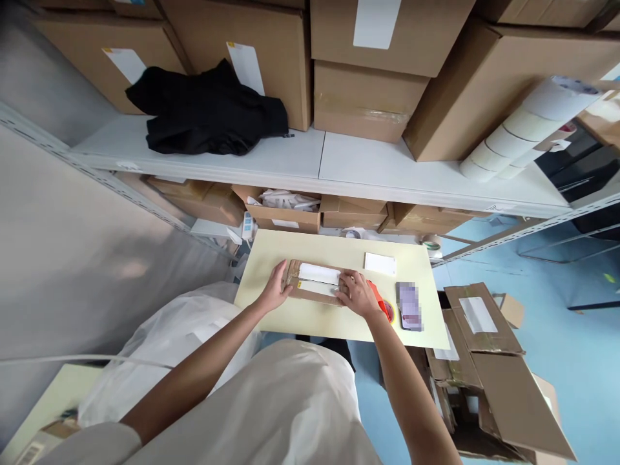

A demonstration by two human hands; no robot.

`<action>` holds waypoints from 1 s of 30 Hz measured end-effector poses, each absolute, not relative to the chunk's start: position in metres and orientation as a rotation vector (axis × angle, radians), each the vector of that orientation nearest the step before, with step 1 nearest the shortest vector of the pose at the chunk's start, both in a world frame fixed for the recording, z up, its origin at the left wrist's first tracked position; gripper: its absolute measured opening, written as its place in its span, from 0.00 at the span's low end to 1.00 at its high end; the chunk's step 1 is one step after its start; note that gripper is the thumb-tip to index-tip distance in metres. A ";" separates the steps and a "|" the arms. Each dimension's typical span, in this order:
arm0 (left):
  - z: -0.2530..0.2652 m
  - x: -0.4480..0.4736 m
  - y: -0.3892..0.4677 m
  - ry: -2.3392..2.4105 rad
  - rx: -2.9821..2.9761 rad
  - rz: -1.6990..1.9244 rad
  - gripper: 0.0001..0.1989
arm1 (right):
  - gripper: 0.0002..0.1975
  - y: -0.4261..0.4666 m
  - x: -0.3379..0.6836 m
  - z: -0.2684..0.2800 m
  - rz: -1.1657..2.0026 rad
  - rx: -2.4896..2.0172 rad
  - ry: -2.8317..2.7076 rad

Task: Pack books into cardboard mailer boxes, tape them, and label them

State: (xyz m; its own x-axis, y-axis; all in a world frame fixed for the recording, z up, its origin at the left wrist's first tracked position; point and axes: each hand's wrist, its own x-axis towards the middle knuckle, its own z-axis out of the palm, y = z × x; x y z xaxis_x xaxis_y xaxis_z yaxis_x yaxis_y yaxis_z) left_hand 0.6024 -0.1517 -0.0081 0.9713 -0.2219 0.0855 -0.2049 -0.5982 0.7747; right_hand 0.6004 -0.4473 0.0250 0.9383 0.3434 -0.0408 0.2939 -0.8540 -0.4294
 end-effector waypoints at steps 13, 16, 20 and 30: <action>-0.004 0.592 -0.188 -0.856 2.665 -0.135 0.35 | 0.23 -0.485 0.541 -0.039 0.222 -2.765 0.615; -0.005 0.591 -0.188 -0.857 2.672 -0.116 0.34 | 0.20 -0.488 0.537 -0.049 0.333 -2.781 0.689; -0.004 0.589 -0.189 -0.864 2.675 -0.095 0.32 | 0.16 -0.496 0.540 -0.035 0.307 -2.771 0.626; 0.003 0.563 -0.188 -0.860 2.717 -0.097 0.31 | 0.21 -0.463 0.597 0.084 0.072 -2.230 0.041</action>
